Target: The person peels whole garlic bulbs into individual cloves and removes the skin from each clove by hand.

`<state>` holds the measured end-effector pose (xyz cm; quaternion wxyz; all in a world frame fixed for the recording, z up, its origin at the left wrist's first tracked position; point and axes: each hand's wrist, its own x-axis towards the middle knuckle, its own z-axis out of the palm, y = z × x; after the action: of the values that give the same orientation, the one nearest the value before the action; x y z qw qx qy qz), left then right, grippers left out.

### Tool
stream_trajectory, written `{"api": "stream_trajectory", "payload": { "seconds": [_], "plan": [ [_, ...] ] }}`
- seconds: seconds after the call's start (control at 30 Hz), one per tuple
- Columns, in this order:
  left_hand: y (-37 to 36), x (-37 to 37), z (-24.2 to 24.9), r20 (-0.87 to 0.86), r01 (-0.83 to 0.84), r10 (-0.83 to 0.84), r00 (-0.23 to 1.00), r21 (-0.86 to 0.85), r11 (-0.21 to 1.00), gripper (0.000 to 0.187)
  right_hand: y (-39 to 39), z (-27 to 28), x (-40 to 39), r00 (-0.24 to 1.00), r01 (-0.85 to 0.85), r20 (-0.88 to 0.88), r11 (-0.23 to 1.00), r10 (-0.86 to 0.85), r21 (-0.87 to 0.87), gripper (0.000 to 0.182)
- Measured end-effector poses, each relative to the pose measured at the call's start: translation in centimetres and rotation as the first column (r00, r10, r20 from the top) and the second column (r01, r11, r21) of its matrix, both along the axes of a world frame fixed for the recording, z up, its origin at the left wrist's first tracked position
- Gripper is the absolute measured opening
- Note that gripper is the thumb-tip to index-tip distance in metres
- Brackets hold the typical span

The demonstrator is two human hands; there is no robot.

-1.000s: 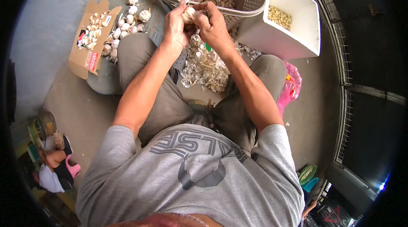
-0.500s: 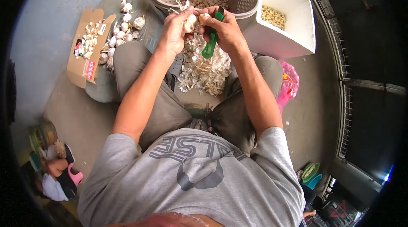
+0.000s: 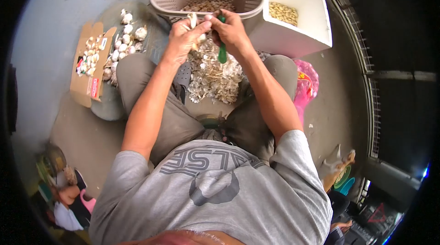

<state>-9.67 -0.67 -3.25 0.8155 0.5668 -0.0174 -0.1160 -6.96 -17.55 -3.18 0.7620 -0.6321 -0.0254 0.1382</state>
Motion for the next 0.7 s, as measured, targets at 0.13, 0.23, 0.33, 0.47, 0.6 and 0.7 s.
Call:
{"api": "stream_trajectory", "payload": {
  "seconds": [0.13,0.23,0.33,0.47,0.6,0.7],
  "plan": [
    [0.0,0.0,-0.2,0.002,0.002,-0.002,1.0,-0.007,1.0,0.017,0.3,0.9,-0.5,1.0,-0.013,-0.009,0.998,0.013,-0.061,0.016],
    [-0.7,-0.6,1.4,-0.07,-0.005,-0.008,0.998,-0.181,0.983,0.018,0.4,1.0,-0.8,0.999,-0.027,-0.023,0.999,0.027,-0.017,0.017],
    [-0.3,-0.2,-0.4,-0.07,-0.001,-0.011,0.997,-0.16,0.987,0.017,0.8,1.2,-1.2,0.998,0.04,-0.053,0.999,-0.039,0.005,0.018],
    [-0.9,-0.1,-0.5,0.019,-0.029,0.03,0.999,-0.039,0.999,0.02,0.4,0.6,-0.5,0.997,0.051,0.06,0.988,-0.043,-0.148,0.021],
    [-0.7,0.0,-0.2,-0.013,-0.005,0.005,1.0,0.0,1.0,0.03,0.7,1.0,-0.4,0.992,0.057,0.116,0.993,-0.044,-0.105,0.025],
    [-0.2,0.3,-1.2,-0.043,-0.099,0.095,0.995,-0.119,0.988,0.025,0.5,1.9,-0.8,0.987,-0.07,0.126,0.979,0.095,-0.189,0.024]
  ]
}}
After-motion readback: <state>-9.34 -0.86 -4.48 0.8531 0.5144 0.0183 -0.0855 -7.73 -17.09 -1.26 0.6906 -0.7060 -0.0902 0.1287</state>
